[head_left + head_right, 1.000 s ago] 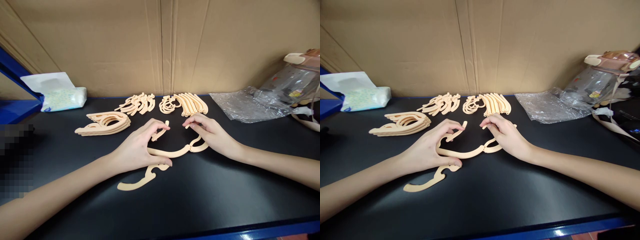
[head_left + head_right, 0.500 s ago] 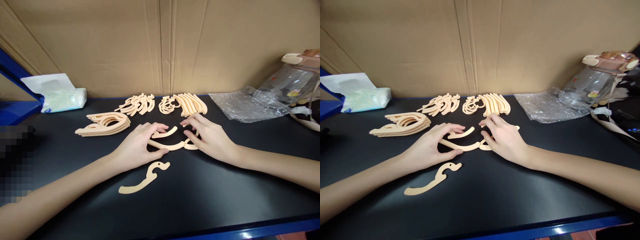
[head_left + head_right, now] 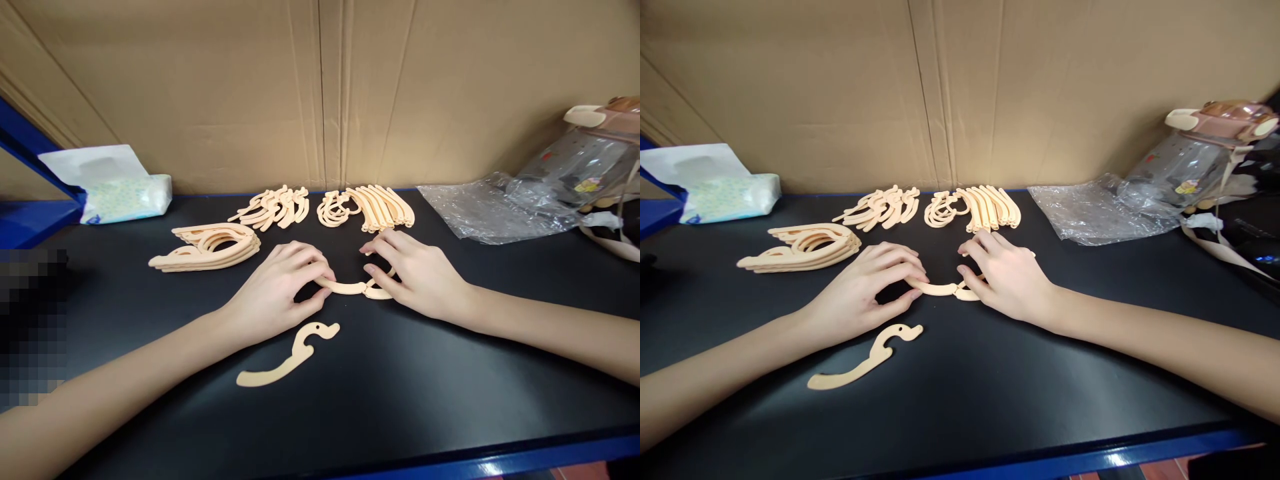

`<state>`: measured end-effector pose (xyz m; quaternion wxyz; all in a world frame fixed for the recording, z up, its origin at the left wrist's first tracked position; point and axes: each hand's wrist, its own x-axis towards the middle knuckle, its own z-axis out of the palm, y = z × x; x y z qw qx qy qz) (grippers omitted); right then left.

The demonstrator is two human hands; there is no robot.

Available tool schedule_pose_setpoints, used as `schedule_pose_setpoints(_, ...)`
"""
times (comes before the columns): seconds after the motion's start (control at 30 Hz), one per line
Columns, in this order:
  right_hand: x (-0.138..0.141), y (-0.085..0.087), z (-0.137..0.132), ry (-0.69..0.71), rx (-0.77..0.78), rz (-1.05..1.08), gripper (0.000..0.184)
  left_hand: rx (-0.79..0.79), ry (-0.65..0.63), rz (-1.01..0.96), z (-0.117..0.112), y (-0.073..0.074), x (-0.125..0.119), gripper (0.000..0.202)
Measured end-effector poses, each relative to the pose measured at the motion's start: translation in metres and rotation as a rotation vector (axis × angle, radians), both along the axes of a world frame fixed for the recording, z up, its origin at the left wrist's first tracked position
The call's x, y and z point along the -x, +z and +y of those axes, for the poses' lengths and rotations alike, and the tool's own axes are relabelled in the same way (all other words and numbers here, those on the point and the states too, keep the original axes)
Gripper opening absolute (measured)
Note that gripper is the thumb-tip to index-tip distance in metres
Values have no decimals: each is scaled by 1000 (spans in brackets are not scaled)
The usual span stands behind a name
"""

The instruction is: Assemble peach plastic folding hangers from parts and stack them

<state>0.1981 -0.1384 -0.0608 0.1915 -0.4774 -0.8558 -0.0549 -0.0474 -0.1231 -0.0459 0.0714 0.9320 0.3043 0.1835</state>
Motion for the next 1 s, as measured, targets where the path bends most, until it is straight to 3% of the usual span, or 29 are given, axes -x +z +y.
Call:
schedule_pose_setpoints(0.23,-2,4,2,232,50,47,29,-114,44,-16,3,-6,2,27)
schedule_pose_setpoints(0.5,-3,8,-2,496,140,141,29,-41,84,16,-1,-2,0,29)
schedule_pose_setpoints(0.73,-3,7,-1,485,26,202,17,28,200,-7,0,-3,-1,42)
schedule_pose_setpoints(0.83,-3,8,0,548,29,173,18,96,221,-66,2,-4,-1,41)
schedule_pose_setpoints(1.0,0,10,-7,658,-106,94,19,266,247,-186,7,-1,0,33)
